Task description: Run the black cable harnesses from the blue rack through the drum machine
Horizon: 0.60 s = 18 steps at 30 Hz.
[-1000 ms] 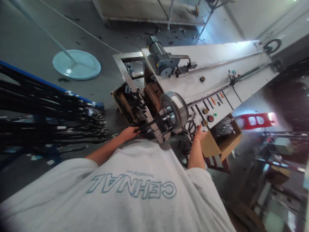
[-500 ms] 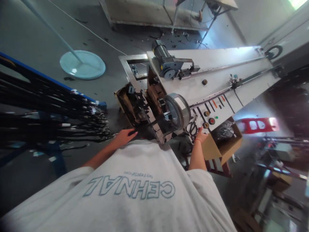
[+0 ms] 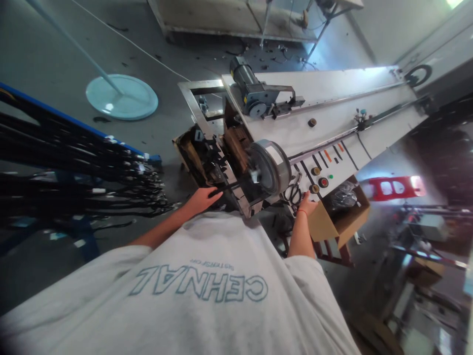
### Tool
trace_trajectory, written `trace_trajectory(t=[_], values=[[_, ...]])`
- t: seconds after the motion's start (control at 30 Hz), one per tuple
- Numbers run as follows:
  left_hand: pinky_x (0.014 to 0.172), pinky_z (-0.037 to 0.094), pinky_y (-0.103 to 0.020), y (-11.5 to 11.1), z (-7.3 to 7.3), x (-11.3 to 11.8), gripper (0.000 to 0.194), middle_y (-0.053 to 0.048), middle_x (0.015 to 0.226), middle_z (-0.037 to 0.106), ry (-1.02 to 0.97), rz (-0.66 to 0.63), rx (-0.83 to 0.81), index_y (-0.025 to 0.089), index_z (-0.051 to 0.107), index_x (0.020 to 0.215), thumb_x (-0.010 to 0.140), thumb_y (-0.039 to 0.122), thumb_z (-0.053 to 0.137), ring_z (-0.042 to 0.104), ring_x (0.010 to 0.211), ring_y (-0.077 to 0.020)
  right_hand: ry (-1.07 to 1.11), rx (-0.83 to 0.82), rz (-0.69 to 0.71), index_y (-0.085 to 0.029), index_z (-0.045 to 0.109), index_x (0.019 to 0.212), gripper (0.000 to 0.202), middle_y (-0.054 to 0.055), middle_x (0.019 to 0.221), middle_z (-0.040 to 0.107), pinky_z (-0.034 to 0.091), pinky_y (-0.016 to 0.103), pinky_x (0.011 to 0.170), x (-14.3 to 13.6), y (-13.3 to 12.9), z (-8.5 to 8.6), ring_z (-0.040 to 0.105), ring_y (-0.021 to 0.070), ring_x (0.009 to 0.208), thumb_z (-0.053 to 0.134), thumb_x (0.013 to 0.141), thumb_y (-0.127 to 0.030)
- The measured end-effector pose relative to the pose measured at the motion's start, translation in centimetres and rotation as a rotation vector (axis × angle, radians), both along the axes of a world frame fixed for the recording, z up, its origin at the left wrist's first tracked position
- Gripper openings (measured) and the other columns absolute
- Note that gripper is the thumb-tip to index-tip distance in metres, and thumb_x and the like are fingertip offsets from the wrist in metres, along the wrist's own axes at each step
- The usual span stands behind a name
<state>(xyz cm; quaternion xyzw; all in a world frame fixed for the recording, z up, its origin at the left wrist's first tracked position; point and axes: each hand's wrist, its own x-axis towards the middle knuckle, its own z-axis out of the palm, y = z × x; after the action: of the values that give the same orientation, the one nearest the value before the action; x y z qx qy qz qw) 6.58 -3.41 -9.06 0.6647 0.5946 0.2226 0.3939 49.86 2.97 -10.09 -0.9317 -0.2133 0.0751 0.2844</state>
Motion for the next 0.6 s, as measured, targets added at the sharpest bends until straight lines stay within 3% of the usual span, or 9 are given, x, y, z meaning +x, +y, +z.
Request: trace_trajectory(t=[0.17, 0.6], values=[[0.060, 0.041, -0.026, 2.3, 0.9, 2.1, 0.039, -0.005, 0.066, 0.067, 0.020, -0.038, 0.050, 0.017, 0.067, 0.074, 0.089, 0.046, 0.046, 0.059, 0.063, -0.0177, -0.001, -0.002, 0.000, -0.004, 0.053, 0.117, 0.064, 0.029, 0.120, 0.060, 0.047, 0.037, 0.096, 0.2, 0.0, -0.2, 0.059, 0.0339, 0.116, 0.060, 0.084, -0.059], [0.070, 0.044, -0.028, 5.5, 1.9, 5.9, 0.027, -0.008, 0.079, 0.071, 0.130, -0.047, 0.026, 0.017, 0.067, 0.087, 0.090, 0.038, 0.050, 0.066, 0.080, -0.0224, -0.019, -0.003, 0.013, -0.003, 0.052, 0.117, 0.066, 0.031, 0.119, 0.059, 0.047, 0.038, 0.097, 0.5, -0.1, -0.7, 0.058, 0.0342, 0.118, 0.057, 0.084, -0.060]])
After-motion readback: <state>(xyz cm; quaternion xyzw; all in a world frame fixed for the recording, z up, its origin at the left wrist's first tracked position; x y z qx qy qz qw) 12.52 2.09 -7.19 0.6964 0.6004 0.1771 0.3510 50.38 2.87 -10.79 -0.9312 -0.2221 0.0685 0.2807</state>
